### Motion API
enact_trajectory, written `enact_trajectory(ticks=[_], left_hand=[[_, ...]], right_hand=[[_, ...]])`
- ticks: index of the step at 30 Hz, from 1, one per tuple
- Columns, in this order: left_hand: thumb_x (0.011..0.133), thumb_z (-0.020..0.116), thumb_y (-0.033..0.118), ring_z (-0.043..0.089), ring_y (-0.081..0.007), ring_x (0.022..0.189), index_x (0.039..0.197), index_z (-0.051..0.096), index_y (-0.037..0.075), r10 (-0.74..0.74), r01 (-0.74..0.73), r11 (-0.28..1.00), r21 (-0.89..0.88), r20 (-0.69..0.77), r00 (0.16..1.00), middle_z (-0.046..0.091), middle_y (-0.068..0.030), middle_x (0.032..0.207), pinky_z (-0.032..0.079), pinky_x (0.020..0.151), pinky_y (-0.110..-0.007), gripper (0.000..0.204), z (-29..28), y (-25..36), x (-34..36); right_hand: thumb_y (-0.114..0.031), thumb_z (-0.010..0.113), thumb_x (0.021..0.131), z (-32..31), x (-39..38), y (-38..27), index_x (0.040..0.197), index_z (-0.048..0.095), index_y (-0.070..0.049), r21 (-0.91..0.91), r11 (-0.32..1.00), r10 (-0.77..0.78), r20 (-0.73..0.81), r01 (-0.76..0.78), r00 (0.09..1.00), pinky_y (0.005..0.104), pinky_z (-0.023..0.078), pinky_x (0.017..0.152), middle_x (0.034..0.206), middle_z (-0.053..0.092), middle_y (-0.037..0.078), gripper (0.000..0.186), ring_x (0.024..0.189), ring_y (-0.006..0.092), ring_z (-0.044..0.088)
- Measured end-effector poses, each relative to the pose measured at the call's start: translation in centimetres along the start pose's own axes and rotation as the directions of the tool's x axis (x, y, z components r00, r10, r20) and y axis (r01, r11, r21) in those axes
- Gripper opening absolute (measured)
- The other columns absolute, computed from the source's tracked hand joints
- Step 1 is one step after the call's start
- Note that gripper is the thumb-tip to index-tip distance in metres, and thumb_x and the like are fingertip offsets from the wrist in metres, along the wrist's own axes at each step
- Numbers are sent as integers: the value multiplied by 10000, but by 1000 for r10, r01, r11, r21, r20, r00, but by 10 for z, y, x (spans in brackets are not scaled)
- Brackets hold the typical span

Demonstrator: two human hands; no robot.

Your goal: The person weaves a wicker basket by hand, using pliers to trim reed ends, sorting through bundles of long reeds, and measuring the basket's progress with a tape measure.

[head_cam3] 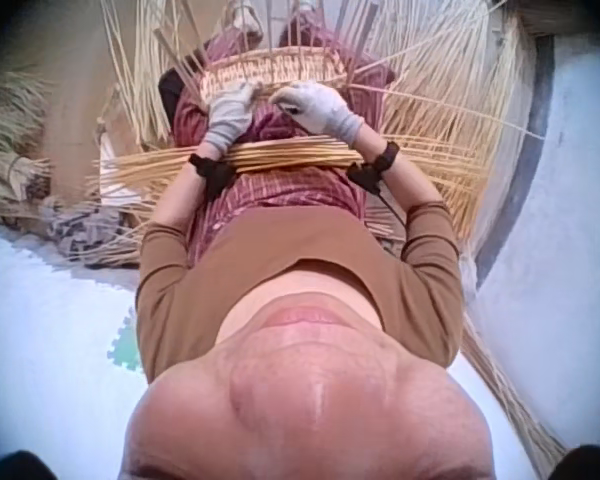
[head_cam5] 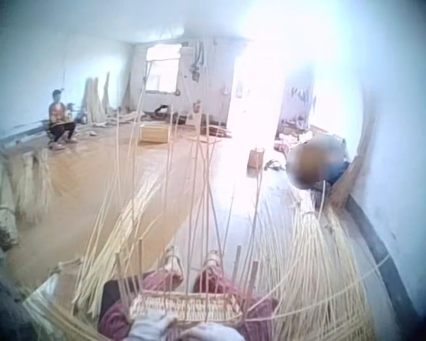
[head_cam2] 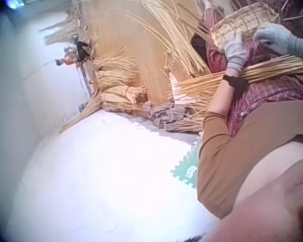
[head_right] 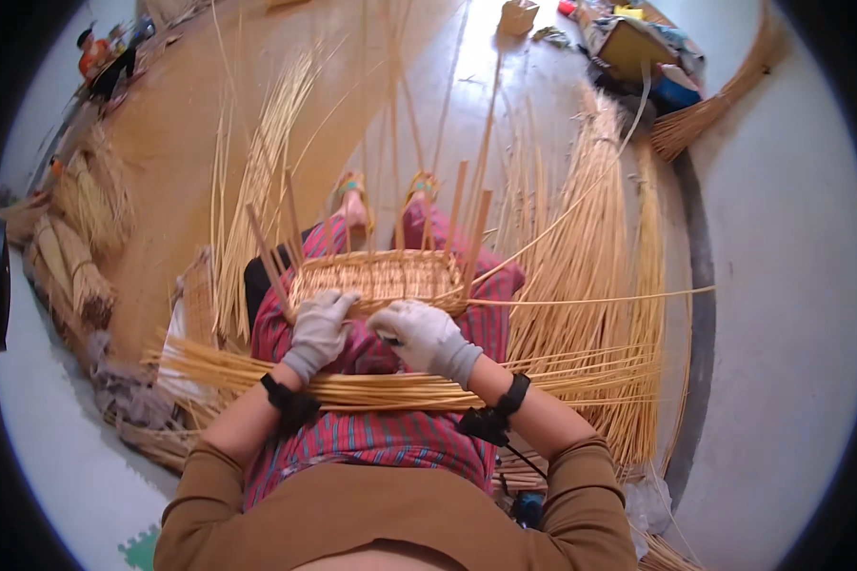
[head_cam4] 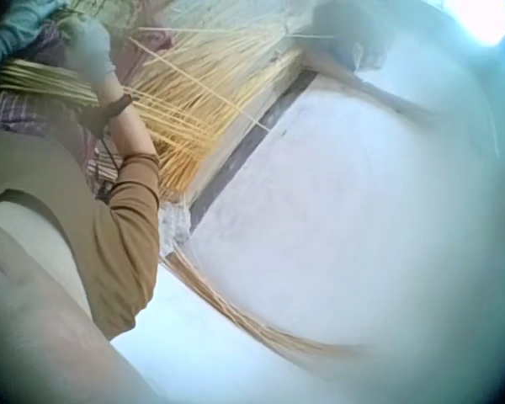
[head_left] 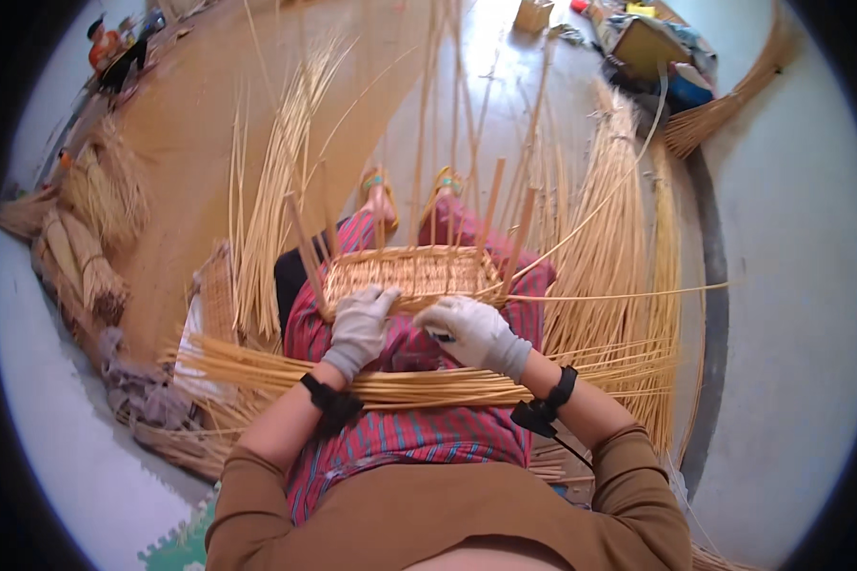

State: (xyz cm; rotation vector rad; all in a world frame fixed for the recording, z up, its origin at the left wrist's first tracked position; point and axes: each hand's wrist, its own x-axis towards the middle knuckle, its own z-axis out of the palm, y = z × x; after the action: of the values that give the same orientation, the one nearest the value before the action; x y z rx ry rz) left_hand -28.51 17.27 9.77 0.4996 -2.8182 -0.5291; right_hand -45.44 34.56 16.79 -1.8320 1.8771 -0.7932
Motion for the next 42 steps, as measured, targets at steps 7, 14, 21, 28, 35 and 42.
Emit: enact_trajectory(ticks=[7,14,21,28,35,42], left_hand=[[810,717,247,556,-326,1297,1418,560,144,-18,24,998,-52,119,993,618,-142,1357,423,1082,-465,636,-7,-13,6],[909,684,297,542,-327,1314,1413,590,161,-102,111,977,-179,60,993,610,-156,1376,384,1113,-461,530,-17,-11,-6],[1031,649,304,662,-172,881,1226,632,61,40,161,597,-786,230,972,688,-72,980,527,783,-312,312,-42,24,-8],[1028,667,231,523,-48,657,1008,624,87,-220,380,235,-895,332,917,578,51,803,446,576,-220,152,-75,2,-20],[1063,543,99,523,-37,555,1350,594,118,-447,463,300,-834,305,841,716,-20,1192,431,484,-176,292,-67,-102,-32],[1026,519,-21,454,-37,522,1311,594,128,-359,529,459,-714,396,845,677,16,1001,400,446,-217,330,-44,-122,-13]], right_hand=[[-305,807,860,41,36,-12,1139,702,-184,98,993,90,-261,-67,961,428,557,816,989,687,118,322,931,336,682],[-353,802,877,69,25,-18,1165,669,-75,324,934,273,-371,-152,888,411,558,794,984,716,154,421,888,354,703],[-365,761,909,36,-4,-18,1411,535,-41,296,946,226,-309,-132,924,382,567,804,1082,678,155,638,932,302,702],[-308,777,871,-29,-6,22,1052,738,-81,-204,975,32,-282,-93,959,421,533,765,821,665,112,293,846,320,668],[-128,685,970,-29,-33,103,959,688,32,434,858,498,-569,-275,654,329,506,821,945,655,99,160,892,177,627],[-128,701,969,-1,-13,119,963,689,49,355,874,481,-548,-331,684,305,490,919,1018,693,122,177,1009,185,644]])
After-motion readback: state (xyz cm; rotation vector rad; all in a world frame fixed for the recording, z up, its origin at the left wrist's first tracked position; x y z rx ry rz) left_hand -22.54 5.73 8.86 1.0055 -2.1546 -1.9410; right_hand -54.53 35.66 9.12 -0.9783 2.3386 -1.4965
